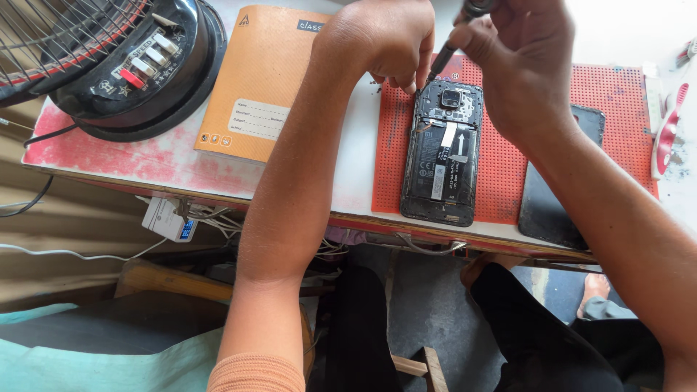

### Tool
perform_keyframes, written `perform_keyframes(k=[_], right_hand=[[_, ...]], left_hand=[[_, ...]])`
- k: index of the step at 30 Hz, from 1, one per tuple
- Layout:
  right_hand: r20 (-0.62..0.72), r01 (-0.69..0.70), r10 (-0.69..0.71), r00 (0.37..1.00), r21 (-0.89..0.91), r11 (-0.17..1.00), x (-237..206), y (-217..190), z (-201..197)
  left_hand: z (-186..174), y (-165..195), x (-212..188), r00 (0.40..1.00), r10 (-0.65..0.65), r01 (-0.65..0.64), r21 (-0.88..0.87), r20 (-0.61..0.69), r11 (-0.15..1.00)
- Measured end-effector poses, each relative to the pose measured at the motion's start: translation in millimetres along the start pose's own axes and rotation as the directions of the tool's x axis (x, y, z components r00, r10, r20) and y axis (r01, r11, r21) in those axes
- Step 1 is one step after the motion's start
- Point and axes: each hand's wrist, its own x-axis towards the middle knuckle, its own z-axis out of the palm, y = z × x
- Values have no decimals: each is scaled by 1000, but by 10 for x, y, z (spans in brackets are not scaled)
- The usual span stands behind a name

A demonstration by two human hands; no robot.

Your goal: The person removes screws from the back of a disassembled smartphone using a screwdriver, then inspects the internal components. They continue to manipulate the device and use the screwdriver on different areas of the phone's interior.

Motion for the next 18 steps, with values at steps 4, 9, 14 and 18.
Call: perform_keyframes(k=[4,9,14,18], right_hand=[[-25,-69,71,997,83,994,-3,14,-22],[14,-35,35,999,-5,999,-6,33,-26],[6,-65,64,998,120,991,-35,48,-65],[-14,-8,9,1000,96,995,-31,90,-104]], left_hand=[[17,-3,14,1000,8,-8,-23,-17,1000],[0,-18,19,1000,3,-3,-7,12,1000],[9,-17,31,1000,-10,10,-29,1,1000],[25,-21,34,1000,22,-22,21,-15,1000]])
